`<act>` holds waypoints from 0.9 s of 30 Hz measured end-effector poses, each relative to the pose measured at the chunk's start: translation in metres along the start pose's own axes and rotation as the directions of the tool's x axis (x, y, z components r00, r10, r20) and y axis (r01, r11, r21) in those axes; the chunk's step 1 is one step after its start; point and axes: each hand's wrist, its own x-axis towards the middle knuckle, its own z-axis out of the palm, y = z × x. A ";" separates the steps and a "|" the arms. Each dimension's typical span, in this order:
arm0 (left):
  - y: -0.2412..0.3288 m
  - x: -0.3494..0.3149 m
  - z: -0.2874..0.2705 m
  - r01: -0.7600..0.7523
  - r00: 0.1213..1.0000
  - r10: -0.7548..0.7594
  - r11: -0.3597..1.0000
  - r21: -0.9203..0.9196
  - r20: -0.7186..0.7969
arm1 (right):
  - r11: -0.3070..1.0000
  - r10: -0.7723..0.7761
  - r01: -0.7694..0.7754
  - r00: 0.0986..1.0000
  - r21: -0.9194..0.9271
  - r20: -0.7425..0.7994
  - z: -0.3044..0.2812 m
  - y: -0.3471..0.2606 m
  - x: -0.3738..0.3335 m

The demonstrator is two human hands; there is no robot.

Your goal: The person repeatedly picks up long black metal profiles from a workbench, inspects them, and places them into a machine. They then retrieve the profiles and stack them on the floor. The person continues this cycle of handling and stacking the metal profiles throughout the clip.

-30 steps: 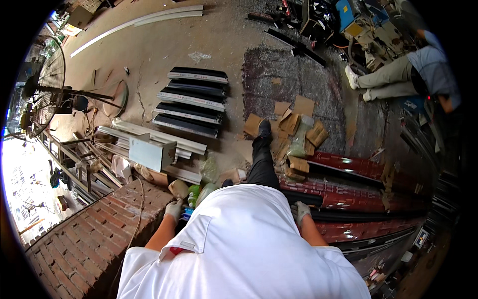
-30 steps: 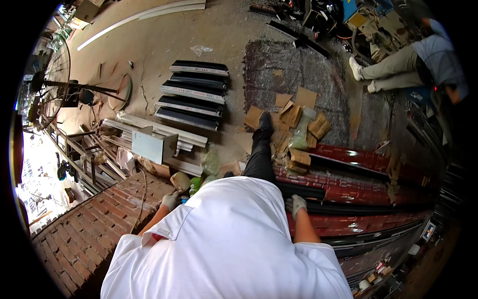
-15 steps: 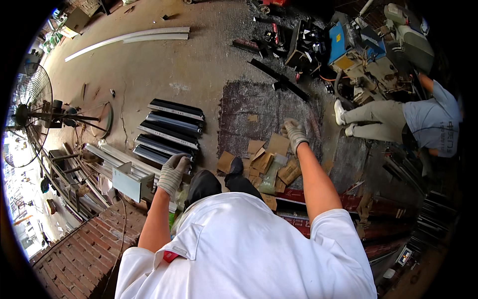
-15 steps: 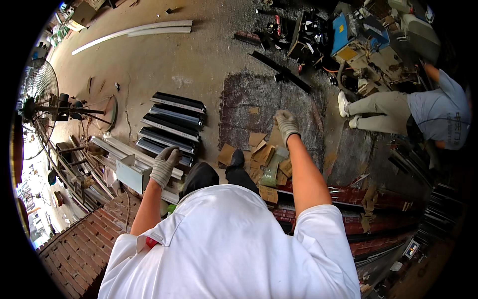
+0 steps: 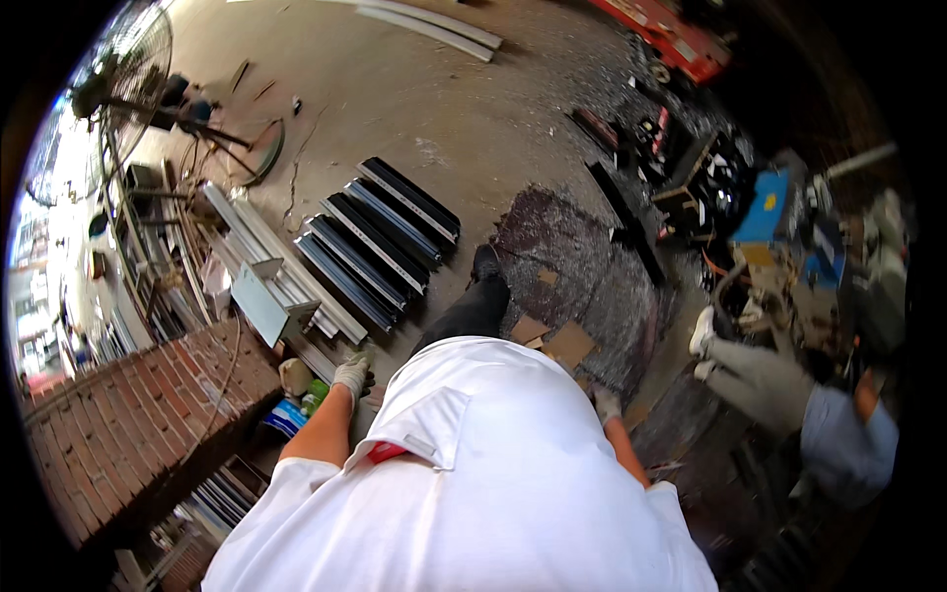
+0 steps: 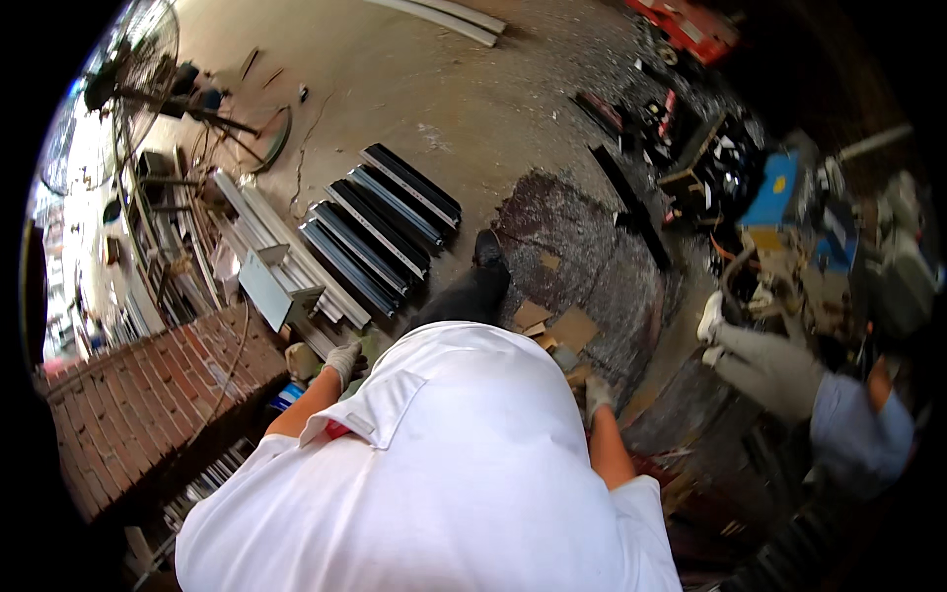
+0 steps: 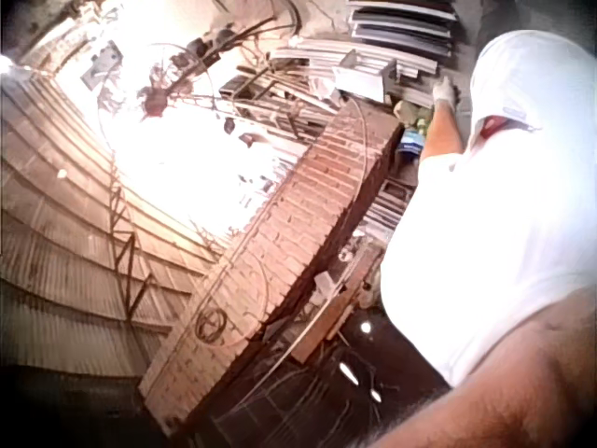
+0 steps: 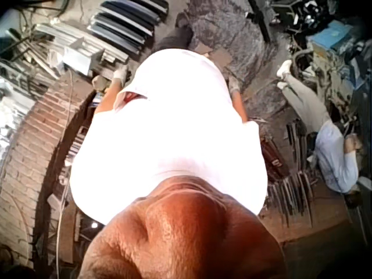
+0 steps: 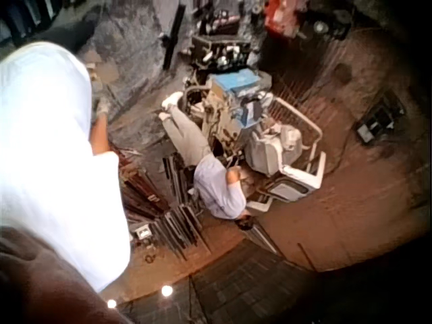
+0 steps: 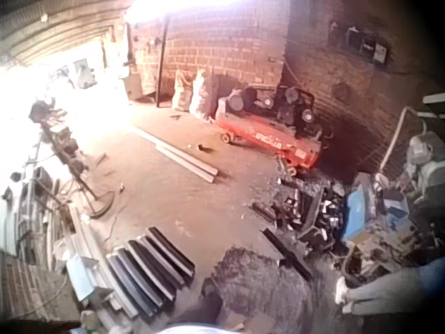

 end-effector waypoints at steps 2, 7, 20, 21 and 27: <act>0.022 -0.005 0.027 -0.010 0.999 0.012 0.999 -0.048 0.050 | 0.844 -0.082 0.041 0.995 -0.534 -0.053 -0.042 0.041 0.078; 0.156 -0.005 0.075 -0.430 0.898 0.419 0.900 0.068 0.131 | 0.988 -0.144 0.143 0.990 -0.059 -0.003 -0.100 -0.131 0.073; 0.355 -0.045 0.063 -0.333 0.927 0.374 0.770 -0.545 -0.039 | 0.845 -0.535 0.515 0.817 0.143 0.214 -0.104 -0.631 0.023; 0.337 -0.037 0.065 -0.237 0.963 0.268 0.765 -0.599 -0.038 | 0.856 -0.515 0.508 0.820 0.098 0.248 -0.097 -0.654 0.031; 0.208 -0.026 0.127 0.126 0.935 -0.352 0.431 -0.893 -0.038 | 0.835 -0.378 0.480 0.856 -0.271 0.353 -0.066 -0.787 0.102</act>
